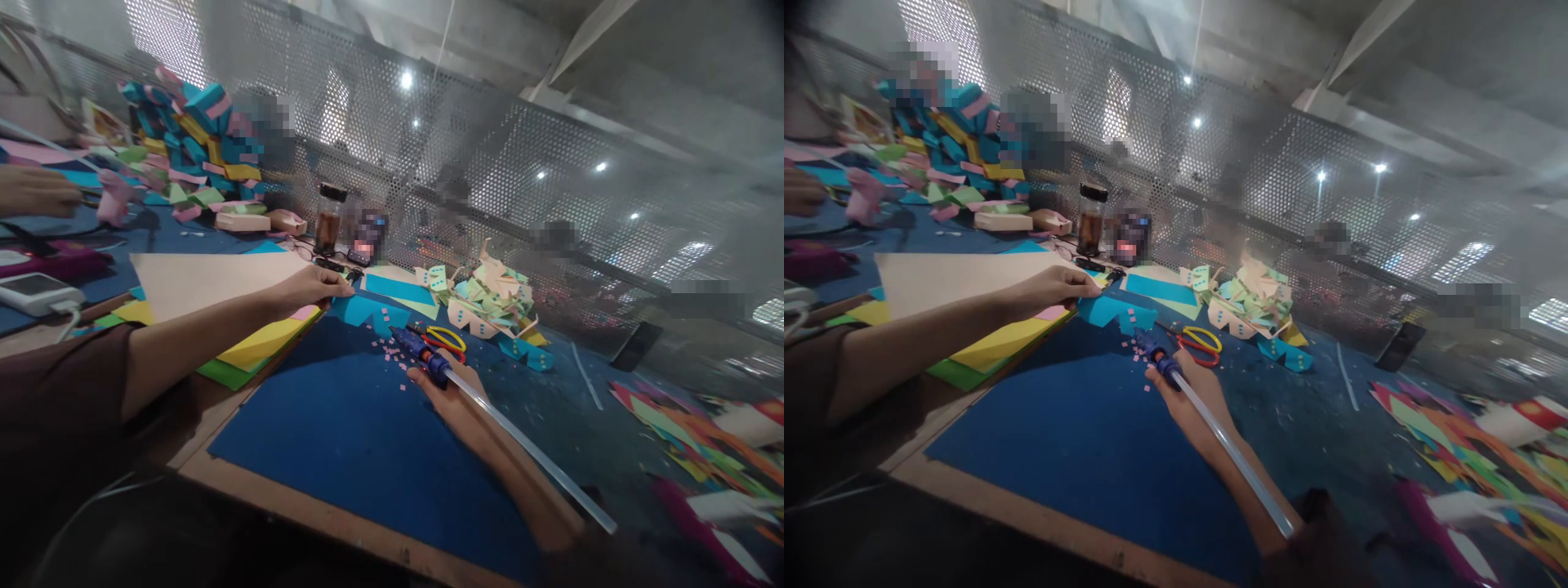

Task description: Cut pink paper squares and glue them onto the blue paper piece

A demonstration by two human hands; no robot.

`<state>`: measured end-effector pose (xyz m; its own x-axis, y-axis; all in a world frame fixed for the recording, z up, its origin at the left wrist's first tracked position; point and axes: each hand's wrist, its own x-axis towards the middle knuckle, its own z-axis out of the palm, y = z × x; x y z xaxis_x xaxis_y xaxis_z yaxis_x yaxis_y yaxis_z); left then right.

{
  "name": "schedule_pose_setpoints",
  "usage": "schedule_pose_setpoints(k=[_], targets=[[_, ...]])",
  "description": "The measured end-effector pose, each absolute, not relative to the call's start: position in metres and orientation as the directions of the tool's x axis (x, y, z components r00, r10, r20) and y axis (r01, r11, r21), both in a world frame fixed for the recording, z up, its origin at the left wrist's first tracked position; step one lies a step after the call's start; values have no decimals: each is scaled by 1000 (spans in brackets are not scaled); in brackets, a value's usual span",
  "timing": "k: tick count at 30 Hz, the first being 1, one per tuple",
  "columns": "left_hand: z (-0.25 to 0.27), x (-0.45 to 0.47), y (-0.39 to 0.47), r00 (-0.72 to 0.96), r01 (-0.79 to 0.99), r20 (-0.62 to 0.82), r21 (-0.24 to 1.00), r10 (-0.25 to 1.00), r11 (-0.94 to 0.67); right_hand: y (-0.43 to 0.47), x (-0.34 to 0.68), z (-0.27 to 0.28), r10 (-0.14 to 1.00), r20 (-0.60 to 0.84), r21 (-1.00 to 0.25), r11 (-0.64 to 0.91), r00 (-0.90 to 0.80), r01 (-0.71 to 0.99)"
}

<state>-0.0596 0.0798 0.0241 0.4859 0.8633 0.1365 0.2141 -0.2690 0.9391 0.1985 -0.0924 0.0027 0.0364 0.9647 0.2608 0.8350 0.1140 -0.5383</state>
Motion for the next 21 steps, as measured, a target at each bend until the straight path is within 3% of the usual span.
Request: schedule_pose_setpoints(k=[21], targets=[[26, -60, 78, 490, 194, 129, 948, 862, -252, -101, 197, 15, 975, 222, -610, 137, 2, 780]])
